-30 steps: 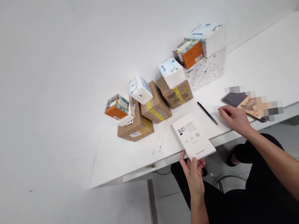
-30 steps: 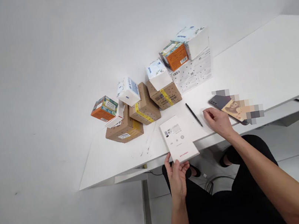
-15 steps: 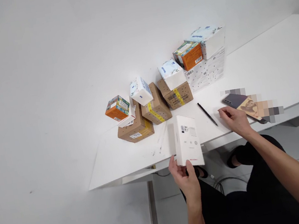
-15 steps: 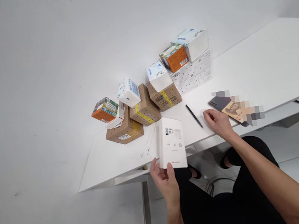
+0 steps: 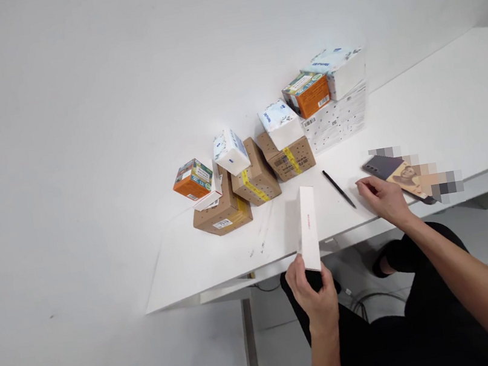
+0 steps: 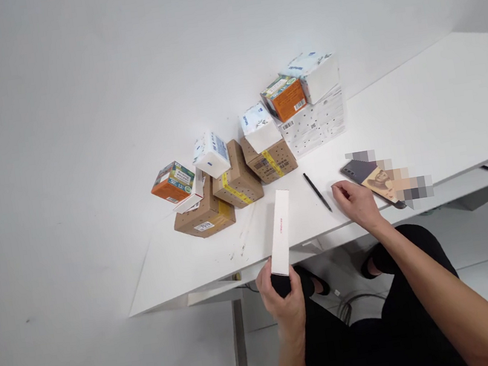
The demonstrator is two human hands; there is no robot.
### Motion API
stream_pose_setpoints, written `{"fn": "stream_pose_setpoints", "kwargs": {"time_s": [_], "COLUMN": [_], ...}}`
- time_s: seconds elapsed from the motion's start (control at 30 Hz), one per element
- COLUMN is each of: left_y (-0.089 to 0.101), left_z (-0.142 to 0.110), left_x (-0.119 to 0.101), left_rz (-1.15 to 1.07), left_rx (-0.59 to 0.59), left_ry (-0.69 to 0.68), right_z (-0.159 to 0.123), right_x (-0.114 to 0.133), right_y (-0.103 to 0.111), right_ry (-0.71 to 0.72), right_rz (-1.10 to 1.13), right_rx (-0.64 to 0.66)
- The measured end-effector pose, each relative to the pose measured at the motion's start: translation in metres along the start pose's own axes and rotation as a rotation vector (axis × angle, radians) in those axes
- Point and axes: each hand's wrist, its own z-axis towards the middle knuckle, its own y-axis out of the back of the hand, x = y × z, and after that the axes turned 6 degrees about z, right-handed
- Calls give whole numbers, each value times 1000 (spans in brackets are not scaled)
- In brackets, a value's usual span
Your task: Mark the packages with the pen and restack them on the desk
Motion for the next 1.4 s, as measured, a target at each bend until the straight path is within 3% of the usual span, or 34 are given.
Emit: {"fn": "stream_pose_setpoints", "kwargs": {"time_s": [0.13,0.3,0.4,0.57,0.67,0.8,0.97,1.13,1.27,1.4], "left_y": [-4,-12,-17,-21,-18,-8,-6,-14,-6,12], "left_z": [0,-7,-12,-14,-8,3,5,1,3,7], "left_x": [-6,-9,-9,-8,-6,3,17,19,15,15], "left_rz": [-4,-44,-70,-69,1,14,-285,-543,-642,-532], "left_rx": [23,235,290,324,260,167,247,329,325,261], "left_ry": [-91,-28,7,28,31,256,690,947,998,824], "right_z": [0,0,0,0,0,0,-3,-7,-13,-24], "right_x": [0,-2,-2,-1,-1,-3,6,28,41,50], "right_y": [-1,-1,-1,-1,-2,-1,-5,-22,-26,-18], "right_ry": [3,5,9,22,11,20,145,227,120,-10], "right_rz": [3,12,12,12,12,0,-58,-245,-167,76], "right_rx": [4,1,-5,-6,-8,1,30,219,315,302]}}
